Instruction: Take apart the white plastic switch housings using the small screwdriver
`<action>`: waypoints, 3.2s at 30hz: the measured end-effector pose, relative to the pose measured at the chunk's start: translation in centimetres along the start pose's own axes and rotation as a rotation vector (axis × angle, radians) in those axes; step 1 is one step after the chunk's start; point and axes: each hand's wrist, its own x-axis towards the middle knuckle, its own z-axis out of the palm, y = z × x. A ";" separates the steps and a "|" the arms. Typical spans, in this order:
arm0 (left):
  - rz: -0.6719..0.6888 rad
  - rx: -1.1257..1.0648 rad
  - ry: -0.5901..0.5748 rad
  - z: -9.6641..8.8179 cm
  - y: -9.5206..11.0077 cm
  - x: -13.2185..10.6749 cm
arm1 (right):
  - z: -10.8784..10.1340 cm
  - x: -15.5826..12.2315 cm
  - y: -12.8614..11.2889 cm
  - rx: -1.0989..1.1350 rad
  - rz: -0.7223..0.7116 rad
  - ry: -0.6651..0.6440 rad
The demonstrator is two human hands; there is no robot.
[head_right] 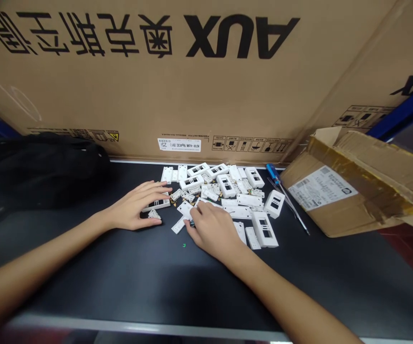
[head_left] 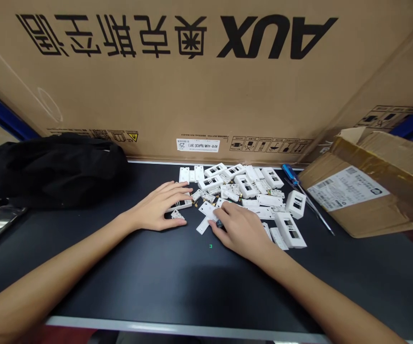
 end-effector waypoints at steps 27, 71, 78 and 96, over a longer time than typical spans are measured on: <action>-0.109 0.073 0.155 -3.4 2.1 10.2 | -3.0 -0.9 6.8 -0.062 0.359 0.144; -0.302 -0.304 0.072 1.8 13.9 -6.0 | -0.1 -5.2 -3.6 0.094 0.099 0.006; -0.305 -0.309 0.040 1.6 14.0 -6.1 | -0.5 -4.4 -3.2 -0.030 0.277 0.053; -0.472 -0.143 0.021 2.7 14.4 -4.8 | -0.9 -5.3 -1.8 0.083 0.330 -0.022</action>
